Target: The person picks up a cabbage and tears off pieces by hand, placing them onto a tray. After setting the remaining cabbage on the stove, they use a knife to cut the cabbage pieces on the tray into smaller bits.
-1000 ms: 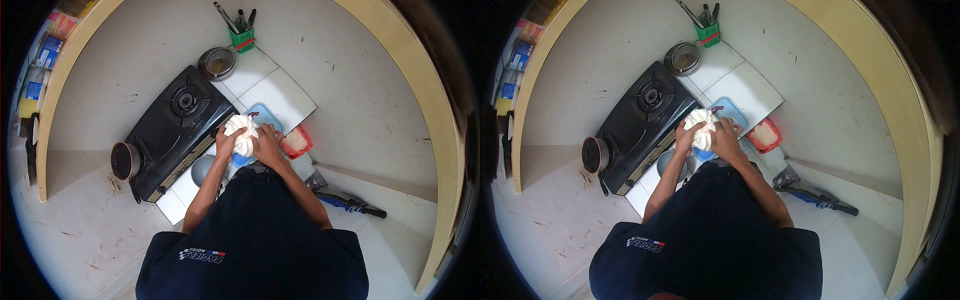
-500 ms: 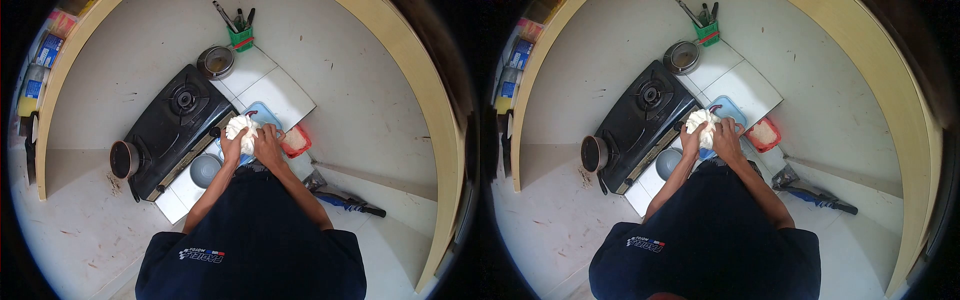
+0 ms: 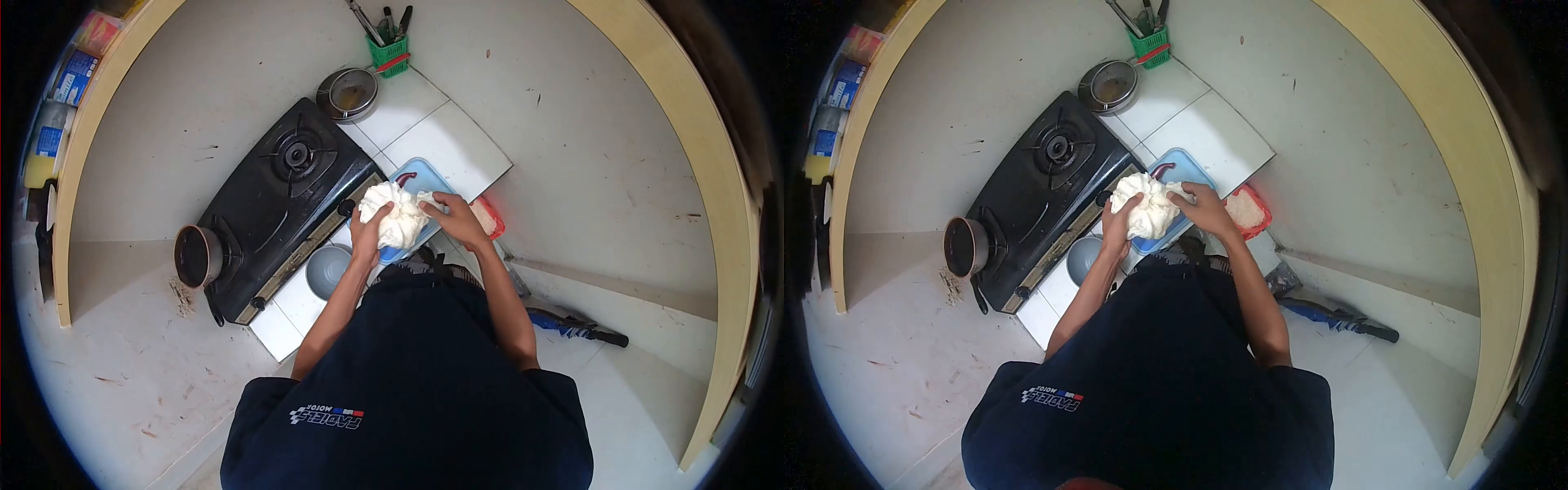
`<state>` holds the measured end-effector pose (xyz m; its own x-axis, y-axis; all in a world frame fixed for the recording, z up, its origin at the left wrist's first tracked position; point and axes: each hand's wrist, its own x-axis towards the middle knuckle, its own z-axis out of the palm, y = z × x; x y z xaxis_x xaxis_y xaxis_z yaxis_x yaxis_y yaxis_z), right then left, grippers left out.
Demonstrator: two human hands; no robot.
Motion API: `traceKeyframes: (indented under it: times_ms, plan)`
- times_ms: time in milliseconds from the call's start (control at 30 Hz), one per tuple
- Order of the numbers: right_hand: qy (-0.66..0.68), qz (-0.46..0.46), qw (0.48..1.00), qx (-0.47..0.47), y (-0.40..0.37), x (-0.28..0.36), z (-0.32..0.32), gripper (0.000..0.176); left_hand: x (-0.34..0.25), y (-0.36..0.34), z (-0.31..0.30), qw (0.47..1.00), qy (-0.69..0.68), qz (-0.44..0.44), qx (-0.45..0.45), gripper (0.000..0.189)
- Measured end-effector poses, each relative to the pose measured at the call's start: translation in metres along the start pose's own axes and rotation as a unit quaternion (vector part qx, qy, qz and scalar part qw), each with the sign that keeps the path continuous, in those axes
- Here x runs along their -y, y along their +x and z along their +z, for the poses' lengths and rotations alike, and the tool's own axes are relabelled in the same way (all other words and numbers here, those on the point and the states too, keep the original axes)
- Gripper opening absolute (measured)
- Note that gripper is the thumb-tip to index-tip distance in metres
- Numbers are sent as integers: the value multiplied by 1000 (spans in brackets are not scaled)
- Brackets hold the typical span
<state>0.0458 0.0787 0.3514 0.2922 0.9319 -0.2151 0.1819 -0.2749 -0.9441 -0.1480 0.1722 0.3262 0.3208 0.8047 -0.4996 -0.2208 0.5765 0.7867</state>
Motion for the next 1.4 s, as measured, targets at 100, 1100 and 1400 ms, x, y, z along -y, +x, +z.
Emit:
traceKeyframes:
  times_ms: [100,1100,1400]
  plan:
    - [49,36,998,15,9,-16,-3,47,-5,-1,-3,1000,-4,-12,25,50]
    - [-336,11,939,-75,38,-88,17,29,-19,-14,-29,994,-93,17,54,61]
    - [-433,-47,900,-28,46,-127,44,39,-34,-24,-31,979,-138,64,136,65]
